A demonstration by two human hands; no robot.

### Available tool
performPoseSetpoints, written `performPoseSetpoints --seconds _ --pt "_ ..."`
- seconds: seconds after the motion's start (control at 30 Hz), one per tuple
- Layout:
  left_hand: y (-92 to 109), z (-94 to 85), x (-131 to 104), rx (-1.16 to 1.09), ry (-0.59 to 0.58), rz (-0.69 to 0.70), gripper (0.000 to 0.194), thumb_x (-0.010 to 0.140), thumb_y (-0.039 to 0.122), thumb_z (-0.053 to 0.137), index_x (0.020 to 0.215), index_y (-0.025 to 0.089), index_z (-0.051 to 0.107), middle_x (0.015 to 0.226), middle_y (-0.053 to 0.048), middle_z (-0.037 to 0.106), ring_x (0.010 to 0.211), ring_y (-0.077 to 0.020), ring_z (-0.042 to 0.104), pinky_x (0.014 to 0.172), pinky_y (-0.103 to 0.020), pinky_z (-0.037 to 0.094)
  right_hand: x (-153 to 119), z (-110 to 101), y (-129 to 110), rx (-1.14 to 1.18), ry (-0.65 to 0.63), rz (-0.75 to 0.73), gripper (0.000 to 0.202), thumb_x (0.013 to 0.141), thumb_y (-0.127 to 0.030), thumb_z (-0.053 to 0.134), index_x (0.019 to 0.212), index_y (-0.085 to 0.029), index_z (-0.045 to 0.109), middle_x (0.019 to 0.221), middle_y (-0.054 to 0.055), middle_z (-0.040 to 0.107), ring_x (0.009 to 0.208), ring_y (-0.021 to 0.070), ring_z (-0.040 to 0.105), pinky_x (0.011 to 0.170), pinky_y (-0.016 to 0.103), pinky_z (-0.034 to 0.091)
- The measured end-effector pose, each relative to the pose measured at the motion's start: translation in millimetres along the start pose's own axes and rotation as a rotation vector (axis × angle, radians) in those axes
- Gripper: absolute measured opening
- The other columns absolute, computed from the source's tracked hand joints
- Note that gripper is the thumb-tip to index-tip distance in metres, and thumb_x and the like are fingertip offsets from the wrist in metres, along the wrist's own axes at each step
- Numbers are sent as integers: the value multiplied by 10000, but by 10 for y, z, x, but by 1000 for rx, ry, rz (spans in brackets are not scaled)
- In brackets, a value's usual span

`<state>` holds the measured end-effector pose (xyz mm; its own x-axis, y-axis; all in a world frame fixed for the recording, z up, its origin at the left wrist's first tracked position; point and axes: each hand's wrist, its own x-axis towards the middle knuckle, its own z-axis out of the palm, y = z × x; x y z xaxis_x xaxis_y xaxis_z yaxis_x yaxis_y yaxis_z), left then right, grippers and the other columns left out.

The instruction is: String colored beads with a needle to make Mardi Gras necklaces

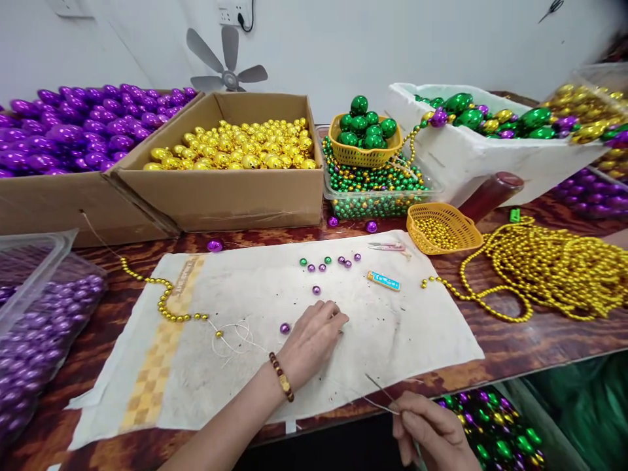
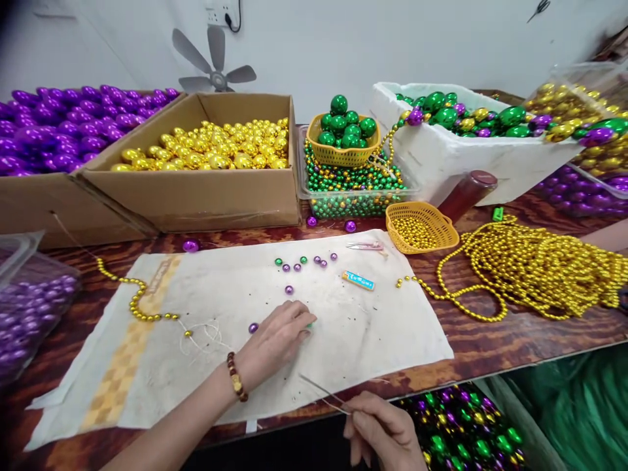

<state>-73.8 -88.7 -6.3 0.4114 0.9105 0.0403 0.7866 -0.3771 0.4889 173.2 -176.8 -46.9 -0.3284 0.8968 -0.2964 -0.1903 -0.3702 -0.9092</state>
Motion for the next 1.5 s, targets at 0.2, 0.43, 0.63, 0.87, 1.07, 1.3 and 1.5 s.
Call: performPoseSetpoints --seconds 0.2,0.43,0.63,0.87,1.07,1.3,1.5 --pt "-109 172 63 5 3 -14 217 905 59 416 932 166 603 962 -72 573 920 -210 517 820 -357 447 95 208 -22 29 -2 100 277 920 -435 575 943 -165 635 708 30 675 456 95 610 459 182 315" --pt "-172 -14 -14 -389 170 -180 204 924 180 483 1046 196 646 1014 -74 589 945 -199 555 844 -344 445 229 199 -175 -131 111 32 258 926 -422 551 946 -179 636 734 32 670 544 121 583 517 217 408" --pt "-433 -261 -220 -1257 324 -525 276 911 337 557 1124 198 666 924 -66 651 839 -166 633 790 -304 496 307 -14 -353 -471 273 -307 104 838 -304 682 903 -226 704 992 42 644 933 184 602 802 194 480" --pt "-590 -383 -475 -1595 507 -576 212 894 265 608 1062 160 680 922 -48 645 814 -135 640 775 -275 522 423 272 -248 -558 83 -180 214 896 -383 586 992 -231 702 751 5 662 629 140 606 592 190 497" --pt "-516 -445 -512 -1705 487 -558 225 873 180 630 1091 142 670 961 -74 675 930 -177 658 910 -344 523 551 655 -337 -672 -58 -296 232 954 -350 483 983 -204 661 607 -27 559 500 105 515 495 188 426" --pt "-471 -435 -522 -1759 519 -571 155 847 168 663 998 135 683 923 -69 699 912 -181 680 883 -341 550 615 734 -397 -754 -97 -380 238 960 -310 475 996 -198 683 583 -20 564 503 117 530 507 202 424" --pt "-477 -406 -515 -1775 555 -611 173 838 183 679 1004 134 692 875 -59 707 872 -161 690 854 -304 562 590 747 -416 -752 -96 -305 265 949 -353 491 978 -196 703 569 -4 554 506 141 524 506 220 434"
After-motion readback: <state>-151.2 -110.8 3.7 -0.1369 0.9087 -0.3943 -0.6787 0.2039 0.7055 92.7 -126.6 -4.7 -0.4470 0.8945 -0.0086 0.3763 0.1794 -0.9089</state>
